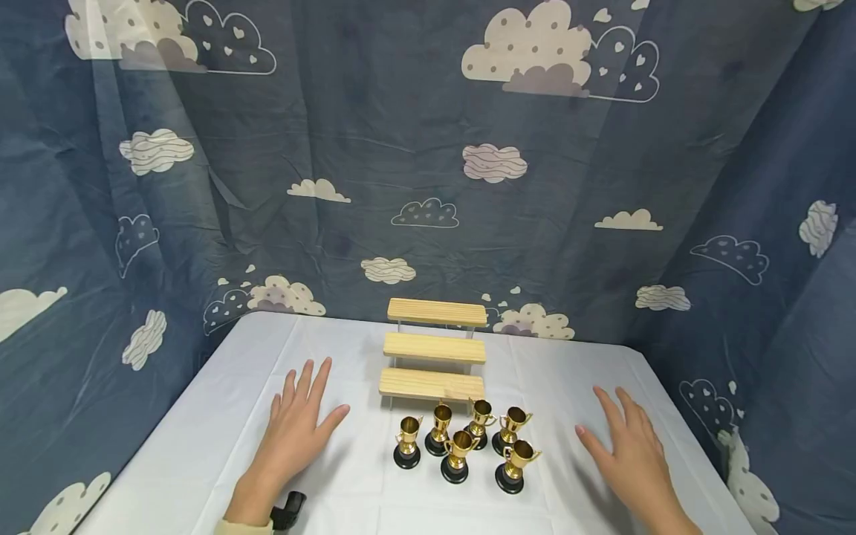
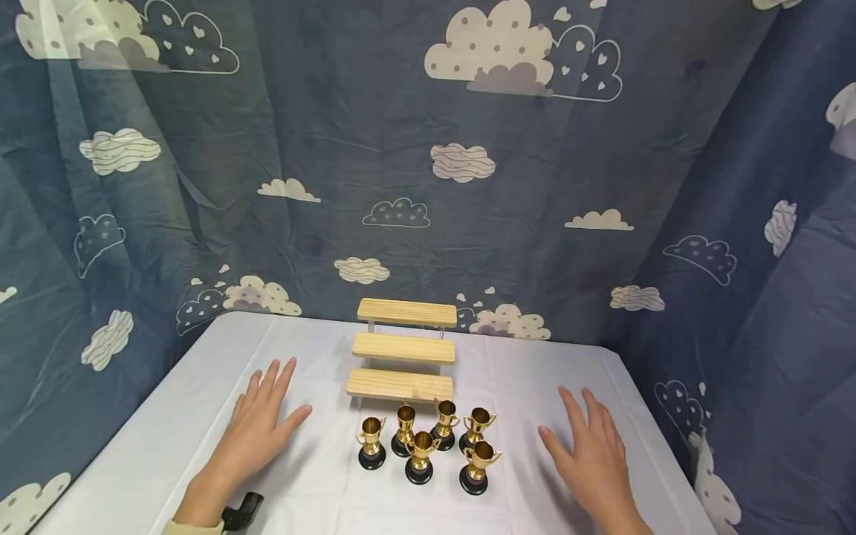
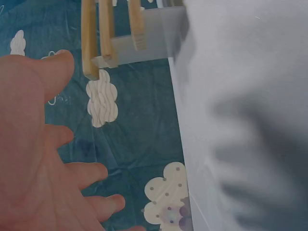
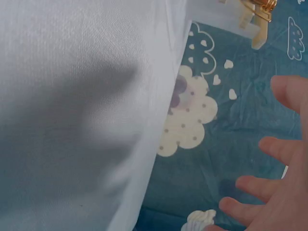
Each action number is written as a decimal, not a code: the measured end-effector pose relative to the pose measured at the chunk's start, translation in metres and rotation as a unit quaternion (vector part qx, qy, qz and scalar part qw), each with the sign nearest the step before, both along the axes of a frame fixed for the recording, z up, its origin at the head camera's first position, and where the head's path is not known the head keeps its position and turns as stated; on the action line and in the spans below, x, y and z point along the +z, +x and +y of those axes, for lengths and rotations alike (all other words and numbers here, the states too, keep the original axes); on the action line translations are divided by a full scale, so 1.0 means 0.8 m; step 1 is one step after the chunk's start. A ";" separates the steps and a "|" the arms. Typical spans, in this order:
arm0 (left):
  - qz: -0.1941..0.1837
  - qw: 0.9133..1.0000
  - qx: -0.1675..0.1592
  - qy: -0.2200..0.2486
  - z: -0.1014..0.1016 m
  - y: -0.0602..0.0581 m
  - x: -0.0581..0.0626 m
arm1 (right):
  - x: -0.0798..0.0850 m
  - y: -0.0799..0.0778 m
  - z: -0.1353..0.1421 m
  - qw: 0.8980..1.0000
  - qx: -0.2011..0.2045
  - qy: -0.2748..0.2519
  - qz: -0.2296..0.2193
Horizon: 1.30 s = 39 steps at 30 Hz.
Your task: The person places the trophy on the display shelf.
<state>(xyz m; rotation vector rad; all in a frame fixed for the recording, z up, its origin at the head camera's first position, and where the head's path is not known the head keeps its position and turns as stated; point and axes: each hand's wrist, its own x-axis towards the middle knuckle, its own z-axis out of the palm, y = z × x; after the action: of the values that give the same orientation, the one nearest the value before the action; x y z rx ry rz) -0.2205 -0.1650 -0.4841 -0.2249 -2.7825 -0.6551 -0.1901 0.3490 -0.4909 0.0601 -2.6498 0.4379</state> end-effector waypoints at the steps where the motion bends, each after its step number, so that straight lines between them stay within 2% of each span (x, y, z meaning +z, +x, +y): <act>1: 0.001 1.000 -0.003 0.004 0.000 -0.002 0.002 | 0.002 0.001 -0.001 1.000 0.001 -0.008 -0.007; 9: 0.002 0.997 -0.026 0.068 0.012 -0.015 0.008 | 0.015 0.000 -0.011 0.995 0.057 -0.084 -0.015; 15: -0.017 0.992 -0.045 0.121 0.027 -0.027 0.008 | 0.024 0.003 -0.027 0.990 0.083 -0.113 -0.032; 21: -0.031 0.983 -0.069 0.167 0.037 -0.043 0.004 | 0.026 0.011 -0.045 0.984 0.090 -0.138 -0.064; 28: -0.067 0.973 -0.054 0.213 0.042 -0.058 -0.016 | 0.026 0.023 -0.060 0.975 0.096 -0.177 -0.095; 33: -0.072 0.966 -0.060 0.243 0.045 -0.068 -0.025 | 0.027 0.031 -0.071 0.965 0.088 -0.211 -0.126; 39: -0.081 0.950 -0.061 0.295 0.051 -0.078 -0.024 | 0.031 0.033 -0.082 0.947 0.071 -0.267 -0.165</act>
<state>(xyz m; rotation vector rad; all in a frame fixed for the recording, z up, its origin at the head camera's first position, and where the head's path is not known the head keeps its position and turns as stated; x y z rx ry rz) -0.2829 -0.1240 -0.5033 -0.2233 -2.5793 -1.5516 -0.1640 0.2834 -0.4661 0.0074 -2.7496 1.3003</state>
